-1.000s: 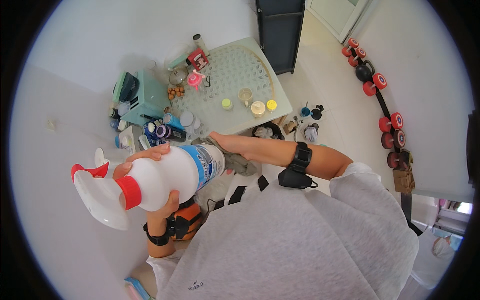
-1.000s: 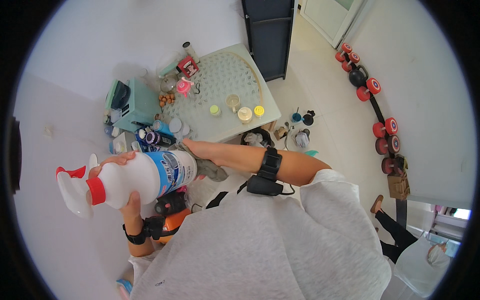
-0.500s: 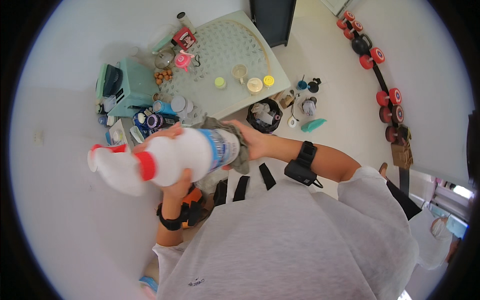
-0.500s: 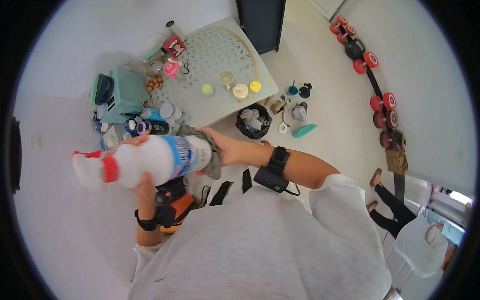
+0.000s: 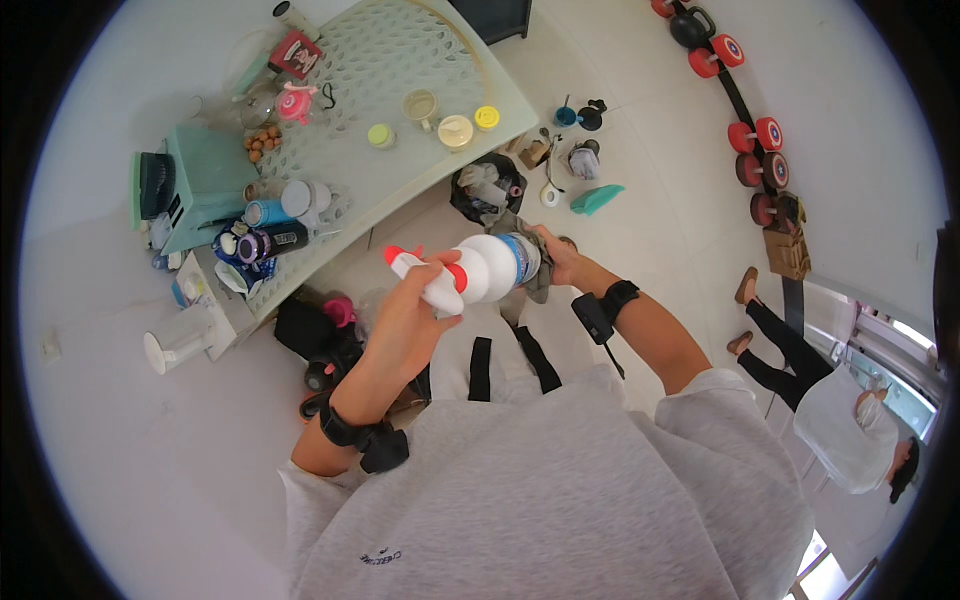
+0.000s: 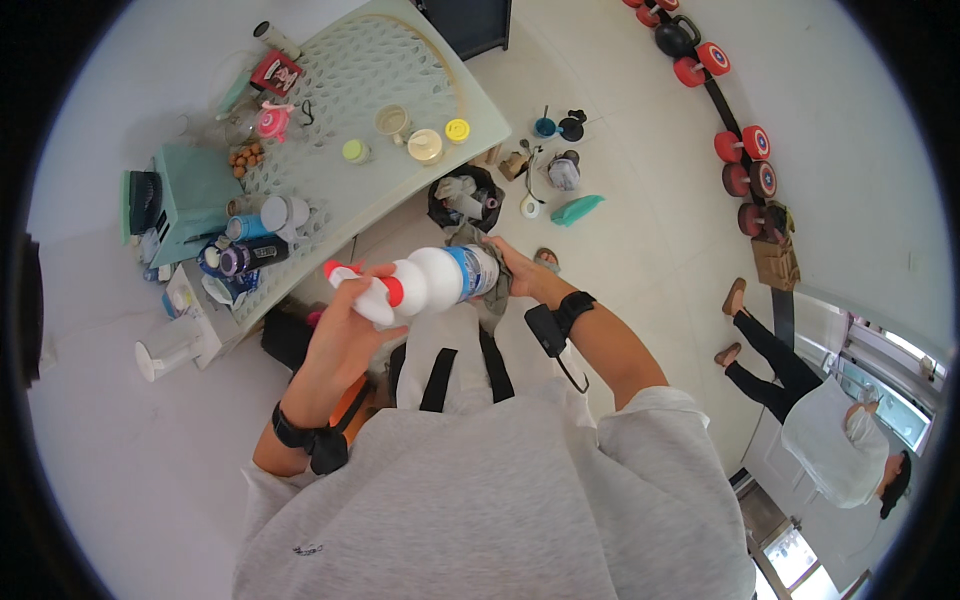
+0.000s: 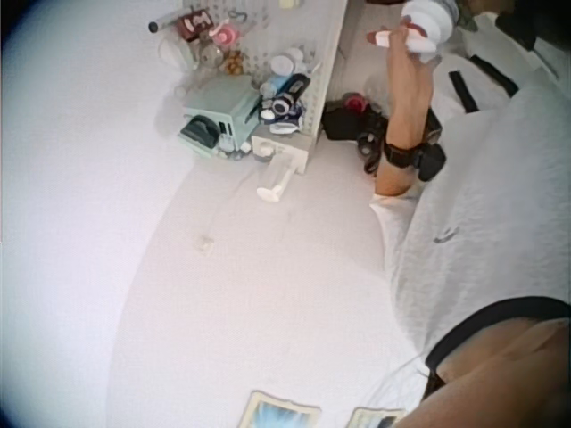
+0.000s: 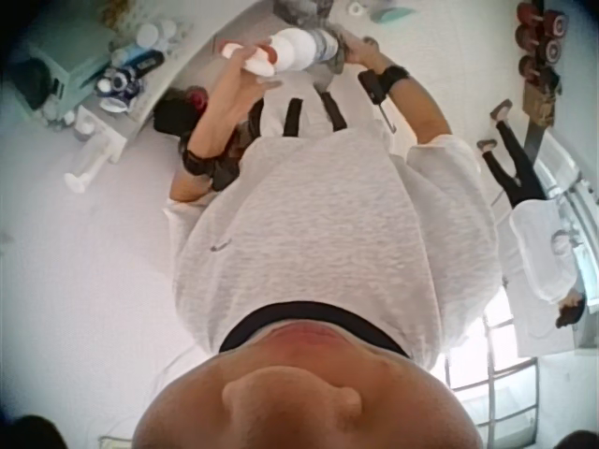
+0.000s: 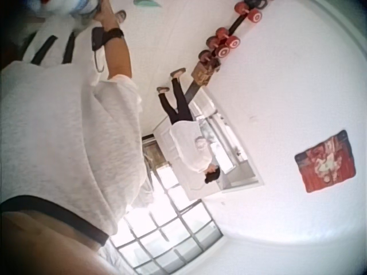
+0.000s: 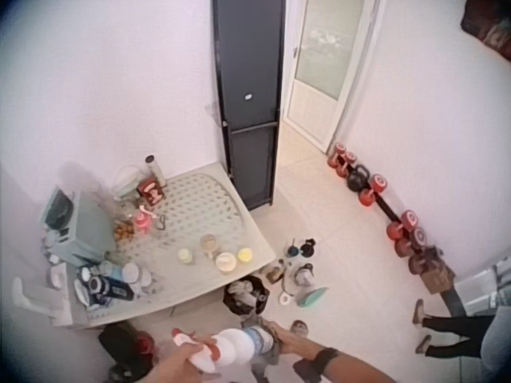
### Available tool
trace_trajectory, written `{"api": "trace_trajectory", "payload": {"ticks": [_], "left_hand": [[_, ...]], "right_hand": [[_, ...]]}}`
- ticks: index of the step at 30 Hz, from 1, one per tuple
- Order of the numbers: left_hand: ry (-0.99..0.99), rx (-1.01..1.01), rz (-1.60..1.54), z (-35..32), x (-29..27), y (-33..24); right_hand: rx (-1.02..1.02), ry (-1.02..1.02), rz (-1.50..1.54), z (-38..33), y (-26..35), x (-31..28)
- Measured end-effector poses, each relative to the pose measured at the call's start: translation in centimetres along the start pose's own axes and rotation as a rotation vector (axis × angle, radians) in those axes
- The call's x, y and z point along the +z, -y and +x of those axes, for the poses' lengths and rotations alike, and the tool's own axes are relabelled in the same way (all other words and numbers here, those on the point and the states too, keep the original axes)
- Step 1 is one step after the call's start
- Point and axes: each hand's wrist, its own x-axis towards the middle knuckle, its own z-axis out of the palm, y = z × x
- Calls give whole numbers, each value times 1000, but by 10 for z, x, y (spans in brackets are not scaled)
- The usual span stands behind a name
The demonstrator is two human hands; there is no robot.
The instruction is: The person wipes the base of a desktop fan and the outer surface of a white kettle using a cloth.
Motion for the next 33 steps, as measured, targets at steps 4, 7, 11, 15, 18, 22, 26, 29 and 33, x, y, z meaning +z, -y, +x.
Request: {"api": "trace_trajectory", "payload": {"ticks": [4, 7, 11, 15, 18, 22, 26, 29, 33], "left_hand": [[-14, -161, -18, 51, 26, 58], [-131, -163, -137, 100, 48, 109], [-283, -193, -229, 184, 64, 212], [-398, -183, -215, 294, 52, 327], [-385, -184, -260, 360, 44, 374], [-501, -141, -303, 438, 27, 427], [-595, -245, -402, 491, 50, 444], [-664, -196, -337, 534, 5, 499], [-842, -80, -214, 567, -5, 527]], "right_hand": [[-44, -204, -80, 12, 6, -77], [-101, -418, -264, 0, 25, -136], [-41, -589, -377, -18, 60, -218], [75, -579, -286, -17, 78, -284], [164, -593, -364, 0, 86, -324], [188, -594, -408, 38, 93, -351], [7, -543, -252, 67, 111, -396], [-19, -438, -224, 92, 123, -384], [33, -441, -202, 109, 139, -391]]}}
